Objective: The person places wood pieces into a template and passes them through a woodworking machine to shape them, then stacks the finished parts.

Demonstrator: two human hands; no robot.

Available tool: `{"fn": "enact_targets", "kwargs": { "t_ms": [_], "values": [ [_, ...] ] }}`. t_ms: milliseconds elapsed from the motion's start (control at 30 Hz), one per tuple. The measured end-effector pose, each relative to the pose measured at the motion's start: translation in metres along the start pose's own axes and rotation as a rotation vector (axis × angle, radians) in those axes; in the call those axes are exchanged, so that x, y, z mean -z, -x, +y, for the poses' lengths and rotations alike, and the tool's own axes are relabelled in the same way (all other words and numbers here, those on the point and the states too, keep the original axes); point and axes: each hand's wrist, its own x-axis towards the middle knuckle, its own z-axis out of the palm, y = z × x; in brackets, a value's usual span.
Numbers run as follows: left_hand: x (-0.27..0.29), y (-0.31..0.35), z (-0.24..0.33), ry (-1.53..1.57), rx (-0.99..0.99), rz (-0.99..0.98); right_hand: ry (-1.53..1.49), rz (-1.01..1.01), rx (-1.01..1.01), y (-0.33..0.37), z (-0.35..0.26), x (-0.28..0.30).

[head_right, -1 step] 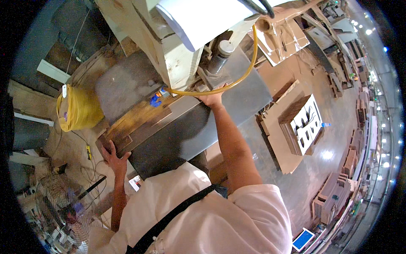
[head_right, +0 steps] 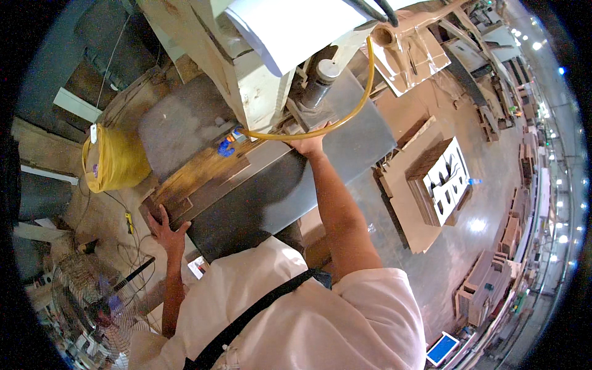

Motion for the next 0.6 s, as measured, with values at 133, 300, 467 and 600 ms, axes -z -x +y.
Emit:
{"fn": "enact_targets", "kwargs": {
  "t_ms": [133, 300, 467, 600],
  "values": [
    [-0.004, -0.009, 0.005, -0.004, -0.053, -0.015, 0.337, -0.173, 0.188, 0.036, 0.056, -0.041],
    [-0.014, -0.010, -0.006, -0.006, -0.062, 0.000, -0.176, -0.507, -0.104, 0.021, 0.051, -0.042],
    [-0.004, -0.007, 0.010, 0.016, -0.075, 0.022, -0.276, -0.550, -0.155, 0.012, 0.047, -0.029],
    [0.004, -0.005, 0.018, -0.003, -0.038, 0.006, -0.193, -0.546, -0.147, 0.015, 0.046, -0.039]
  ]
}}
